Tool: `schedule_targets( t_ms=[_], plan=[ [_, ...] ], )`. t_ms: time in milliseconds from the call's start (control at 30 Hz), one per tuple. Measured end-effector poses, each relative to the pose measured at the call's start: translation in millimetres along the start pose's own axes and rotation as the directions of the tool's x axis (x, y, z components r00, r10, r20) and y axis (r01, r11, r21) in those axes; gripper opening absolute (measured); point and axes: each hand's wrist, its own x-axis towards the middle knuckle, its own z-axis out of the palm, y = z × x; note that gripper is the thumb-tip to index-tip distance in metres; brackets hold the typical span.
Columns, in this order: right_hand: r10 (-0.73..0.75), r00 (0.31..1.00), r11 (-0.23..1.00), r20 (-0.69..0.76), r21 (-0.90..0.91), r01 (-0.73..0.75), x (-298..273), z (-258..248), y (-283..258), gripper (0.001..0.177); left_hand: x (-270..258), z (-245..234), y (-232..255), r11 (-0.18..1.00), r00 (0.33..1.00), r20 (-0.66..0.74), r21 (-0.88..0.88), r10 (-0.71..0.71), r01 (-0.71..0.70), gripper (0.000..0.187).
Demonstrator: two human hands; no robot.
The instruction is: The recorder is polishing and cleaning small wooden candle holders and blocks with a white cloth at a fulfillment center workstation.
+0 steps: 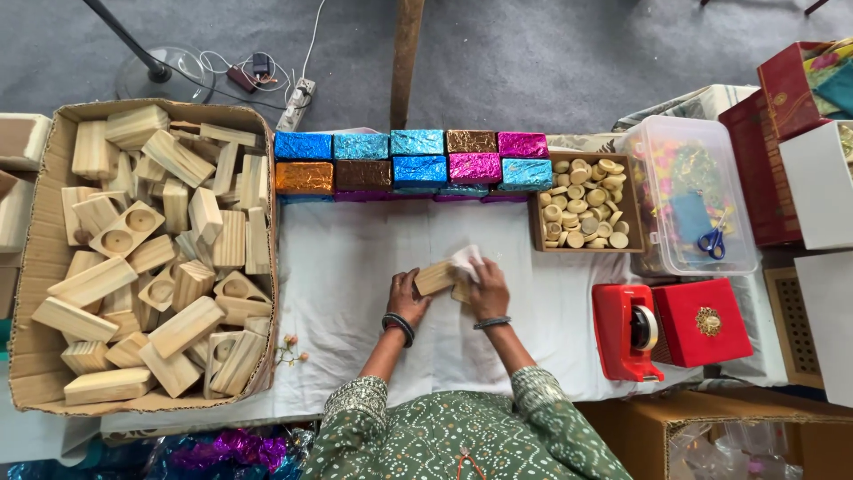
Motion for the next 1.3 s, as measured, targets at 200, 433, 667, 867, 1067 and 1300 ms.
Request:
schedule_targets(
  t_ms=[200,433,667,867,1067,1300],
  plan=[
    [-0.321,0.915,0.935,0.245,-0.073,0.348,-31.5,39.1,-48.1,0.046,1.3,-0.7,-7.2,0.999,1.000,-0.028,-0.046,-0.012,0.011,0.067],
    [-0.223,0.936,0.953,0.272,-0.141,0.268,-3.2,10.2,-55.3,0.058,-1.6,-25.1,12.0,1.000,1.000,0.000,0.008,0.020,-0.020,0.074],
    [0.220,0.965,0.970,0.144,-0.132,-0.202,15.0,15.3,12.3,0.046,12.2,1.3,-15.2,0.981,0.995,0.007,-0.168,0.102,-0.099,0.073],
    [-0.034,0.998,0.999,-0.061,0.009,0.034,7.8,-21.2,-11.7,0.049,-2.6,11.9,-0.5,0.959,0.995,0.089,-0.283,0.047,-0.020,0.066],
    [-0.111,0.992,0.994,-0.064,-0.015,0.110,9.1,-34.2,-43.5,0.050,-9.6,2.4,17.4,0.870,0.976,0.190,-0.457,-0.107,0.185,0.043],
    [-0.056,0.998,0.970,-0.003,-0.237,0.054,14.3,-22.5,-33.8,0.050,-7.5,22.6,5.2,0.813,0.973,0.218,-0.550,-0.081,0.191,0.046]
  ],
)
